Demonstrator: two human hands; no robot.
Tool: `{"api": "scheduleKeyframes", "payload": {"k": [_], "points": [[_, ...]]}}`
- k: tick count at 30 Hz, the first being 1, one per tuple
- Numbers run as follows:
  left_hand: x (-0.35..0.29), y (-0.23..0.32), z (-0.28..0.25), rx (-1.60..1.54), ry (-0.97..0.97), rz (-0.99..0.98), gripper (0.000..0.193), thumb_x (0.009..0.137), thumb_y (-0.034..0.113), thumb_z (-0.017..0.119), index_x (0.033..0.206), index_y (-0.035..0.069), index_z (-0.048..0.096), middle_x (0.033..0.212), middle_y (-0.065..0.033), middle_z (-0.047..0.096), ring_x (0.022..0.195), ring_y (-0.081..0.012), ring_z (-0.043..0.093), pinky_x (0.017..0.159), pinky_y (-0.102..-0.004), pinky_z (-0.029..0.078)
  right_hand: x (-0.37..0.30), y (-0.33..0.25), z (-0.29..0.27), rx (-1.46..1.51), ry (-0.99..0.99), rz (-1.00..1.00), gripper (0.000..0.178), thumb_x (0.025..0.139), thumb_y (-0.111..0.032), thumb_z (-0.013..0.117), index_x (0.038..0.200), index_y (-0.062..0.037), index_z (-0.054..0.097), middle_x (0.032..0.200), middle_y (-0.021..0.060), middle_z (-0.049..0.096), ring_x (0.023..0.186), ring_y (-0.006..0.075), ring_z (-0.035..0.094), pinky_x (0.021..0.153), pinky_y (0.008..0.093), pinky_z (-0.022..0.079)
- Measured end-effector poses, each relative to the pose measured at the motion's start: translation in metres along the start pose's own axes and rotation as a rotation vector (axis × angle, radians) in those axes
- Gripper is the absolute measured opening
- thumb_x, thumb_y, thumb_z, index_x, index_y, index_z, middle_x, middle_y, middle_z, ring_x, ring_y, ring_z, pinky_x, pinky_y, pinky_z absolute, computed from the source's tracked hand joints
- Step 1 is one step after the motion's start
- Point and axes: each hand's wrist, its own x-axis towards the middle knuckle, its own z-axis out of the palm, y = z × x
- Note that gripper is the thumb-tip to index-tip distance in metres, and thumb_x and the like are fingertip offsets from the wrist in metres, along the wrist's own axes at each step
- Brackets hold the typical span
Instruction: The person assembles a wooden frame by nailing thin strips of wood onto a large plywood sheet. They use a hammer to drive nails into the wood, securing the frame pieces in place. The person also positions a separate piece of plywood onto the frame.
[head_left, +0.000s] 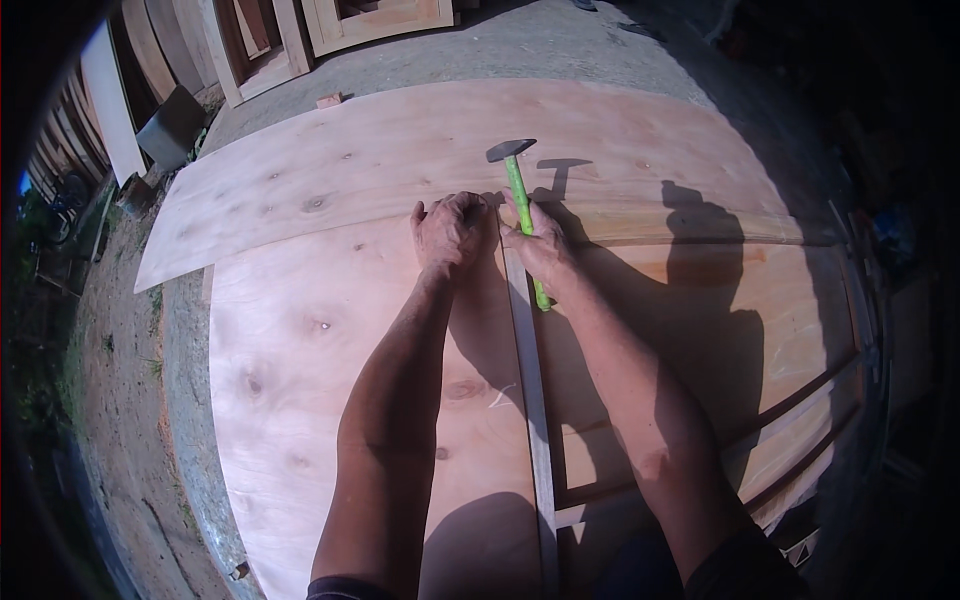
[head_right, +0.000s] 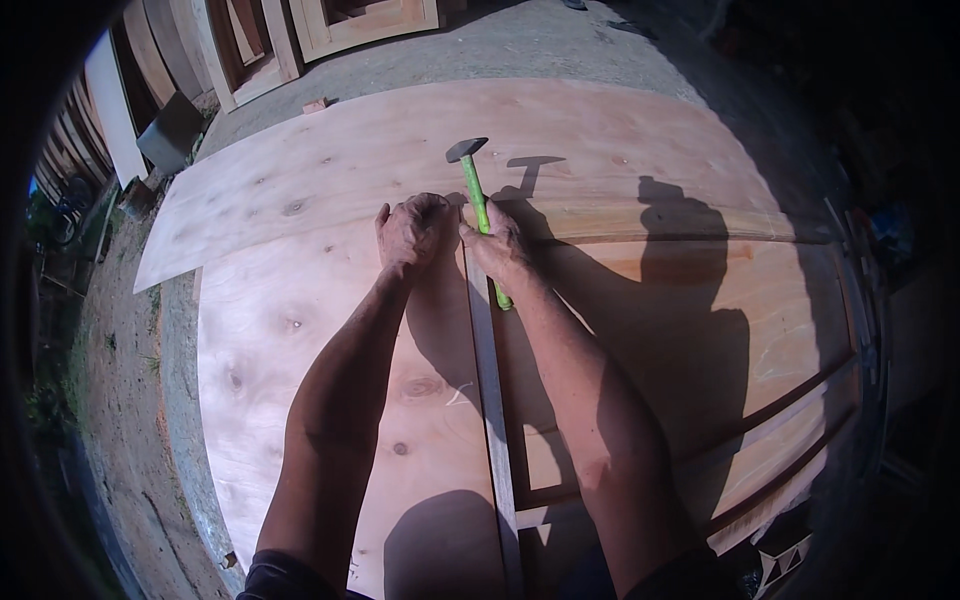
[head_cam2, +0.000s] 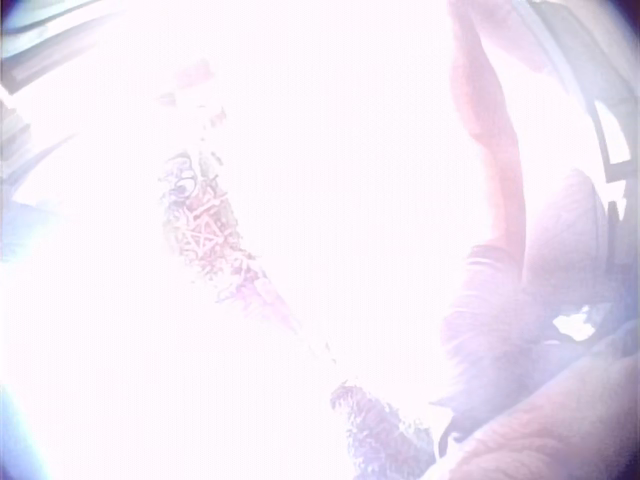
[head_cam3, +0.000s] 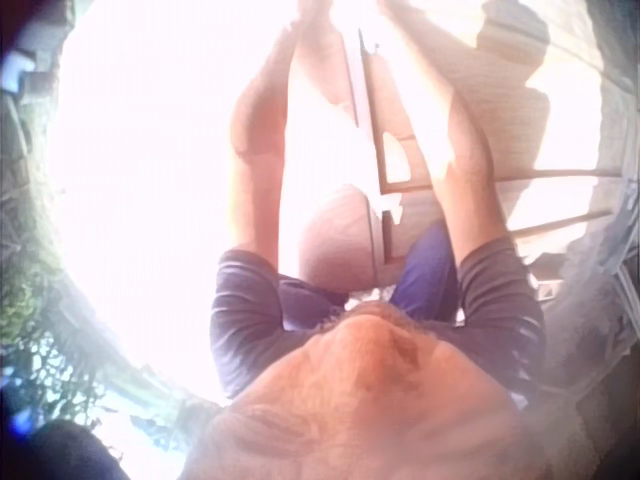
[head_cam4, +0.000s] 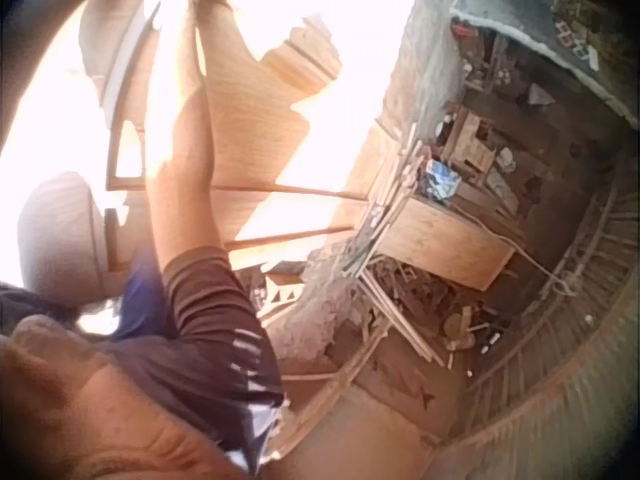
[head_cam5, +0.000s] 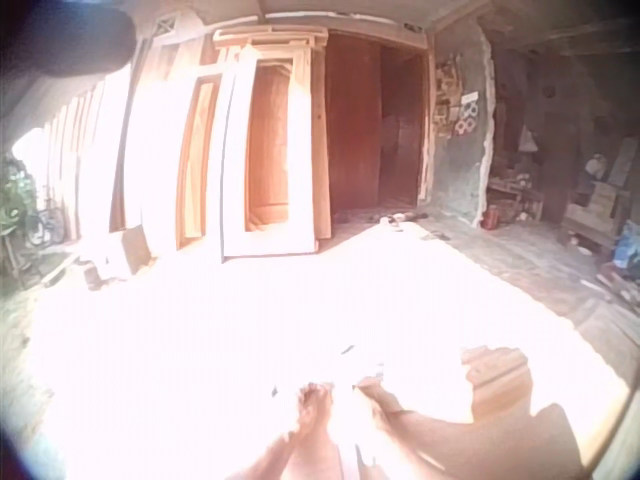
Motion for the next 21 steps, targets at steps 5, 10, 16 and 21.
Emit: {"api": "scheduleKeyframes", "payload": {"k": [5, 10, 16, 21], "points": [[0.004, 0.01, 0.0, 0.128, 0.002, -0.003, 0.025, 0.095, 0.038, 0.06, 0.108, 0.022, 0.074, 0.111, -0.0029, 0.073, 0.116, -0.0233, 0.062, 0.117, -0.0485, 0.024, -0.005, -0.004, -0.017, 0.217, -0.129, -0.066, 0.054, 0.096, -0.009, 0.061, 0.148, -0.0139, 0.047, 0.148, 0.0109, 0.053, 0.138, 0.0211, 0.047, 0.112, 0.0345, 0.039], [0.001, 0.005, -0.006, 0.095, -0.048, -0.015, 0.03, 0.096, 0.042, 0.059, 0.111, 0.022, 0.074, 0.112, -0.0037, 0.072, 0.117, -0.0244, 0.06, 0.118, -0.0492, 0.022, -0.033, -0.03, -0.024, -0.185, 0.032, -0.083, 0.051, 0.099, -0.019, 0.056, 0.147, -0.0082, 0.044, 0.114, 0.0235, 0.067, 0.096, 0.0384, 0.068, 0.085, 0.0455, 0.053], [0.001, 0.012, -0.006, 0.128, -0.086, -0.051, 0.028, 0.093, 0.042, 0.058, 0.111, 0.028, 0.075, 0.111, -0.0038, 0.072, 0.12, -0.0216, 0.059, 0.121, -0.0482, 0.019, -0.068, -0.036, -0.025, -0.373, 0.128, -0.186, 0.051, 0.102, -0.018, 0.048, 0.152, -0.0106, 0.038, 0.113, 0.0287, 0.064, 0.105, 0.0444, 0.063, 0.09, 0.0495, 0.048], [0.002, 0.008, -0.008, 0.095, -0.083, -0.011, 0.034, 0.094, 0.046, 0.058, 0.112, 0.023, 0.075, 0.107, -0.0074, 0.072, 0.115, -0.0244, 0.062, 0.118, -0.0494, 0.02, -0.069, -0.029, -0.027, -0.586, 0.026, -0.21, 0.061, 0.096, -0.005, 0.052, 0.154, -0.0104, 0.033, 0.097, 0.0301, 0.065, 0.091, 0.0476, 0.064, 0.077, 0.0531, 0.049]]}}
